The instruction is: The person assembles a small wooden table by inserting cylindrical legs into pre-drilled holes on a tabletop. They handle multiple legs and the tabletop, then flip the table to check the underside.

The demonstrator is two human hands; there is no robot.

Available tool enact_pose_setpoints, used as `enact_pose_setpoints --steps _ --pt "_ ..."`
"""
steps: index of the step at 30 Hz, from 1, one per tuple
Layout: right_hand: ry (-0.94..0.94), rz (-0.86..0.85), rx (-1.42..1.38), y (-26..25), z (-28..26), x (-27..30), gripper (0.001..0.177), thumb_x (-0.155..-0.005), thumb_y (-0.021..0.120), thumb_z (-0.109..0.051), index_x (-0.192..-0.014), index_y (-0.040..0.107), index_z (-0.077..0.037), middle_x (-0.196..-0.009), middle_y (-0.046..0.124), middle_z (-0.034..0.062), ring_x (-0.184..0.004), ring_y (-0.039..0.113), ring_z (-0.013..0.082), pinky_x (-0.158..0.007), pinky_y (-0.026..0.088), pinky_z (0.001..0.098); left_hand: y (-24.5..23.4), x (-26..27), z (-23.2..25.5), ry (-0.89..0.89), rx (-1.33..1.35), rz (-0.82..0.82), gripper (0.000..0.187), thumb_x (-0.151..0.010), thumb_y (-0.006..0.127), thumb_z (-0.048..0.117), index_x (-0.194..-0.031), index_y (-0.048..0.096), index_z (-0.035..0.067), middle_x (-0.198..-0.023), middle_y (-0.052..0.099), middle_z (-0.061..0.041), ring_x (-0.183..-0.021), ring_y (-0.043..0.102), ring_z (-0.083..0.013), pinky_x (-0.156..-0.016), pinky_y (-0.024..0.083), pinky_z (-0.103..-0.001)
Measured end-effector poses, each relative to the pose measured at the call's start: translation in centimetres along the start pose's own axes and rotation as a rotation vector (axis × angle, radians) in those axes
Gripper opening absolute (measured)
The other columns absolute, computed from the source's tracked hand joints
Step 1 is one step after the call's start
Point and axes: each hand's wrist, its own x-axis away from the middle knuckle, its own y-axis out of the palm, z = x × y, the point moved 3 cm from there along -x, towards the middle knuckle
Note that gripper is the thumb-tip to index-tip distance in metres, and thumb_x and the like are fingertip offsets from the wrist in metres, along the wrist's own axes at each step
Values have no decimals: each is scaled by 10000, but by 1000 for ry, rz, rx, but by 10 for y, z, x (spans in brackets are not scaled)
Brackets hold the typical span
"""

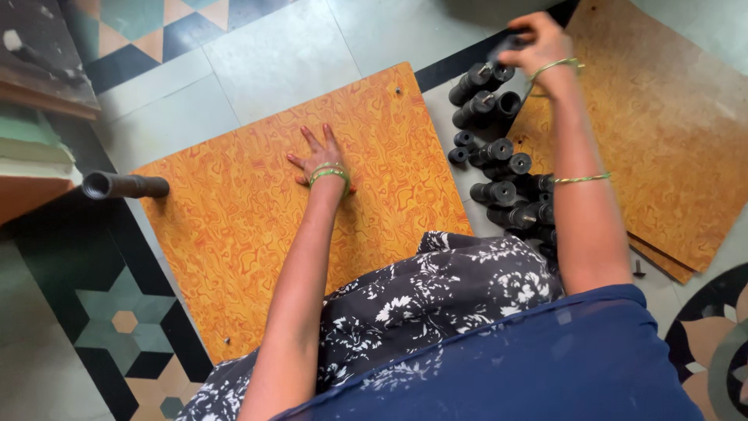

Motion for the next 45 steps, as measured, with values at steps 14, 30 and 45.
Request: enact_pose_setpoints --steps 14,30,45 --pt "-101 -567 652 185 12 15 294 -833 711 -44 -1123 759 -55 -1155 681 293 -1060 678 439 -924 559 477 -13 -1 3 67 -176 -37 1628 -534 1036 362 -1662 -121 166 -1649 -153 -359 -1380 417 -567 -1140 340 -667" --pt "-46 -468 690 146 -62 -1 280 -870 735 -76 -1134 735 17 -1140 670 341 -1070 661 493 -914 558 521 -8 -5 -15 185 -233 -17 1611 -545 967 539 -1669 -131 187 -1683 -107 -348 -1304 587 -476 -1142 392 -626" --pt "-560 -834 445 263 -427 67 526 -818 841 -348 -1270 679 -133 -1067 756 154 -978 719 367 -881 577 453 -40 5 -266 -110 175 193 724 -775 840 364 -1367 515 103 -1448 496 -169 -1337 516 -363 -1092 462 -474"
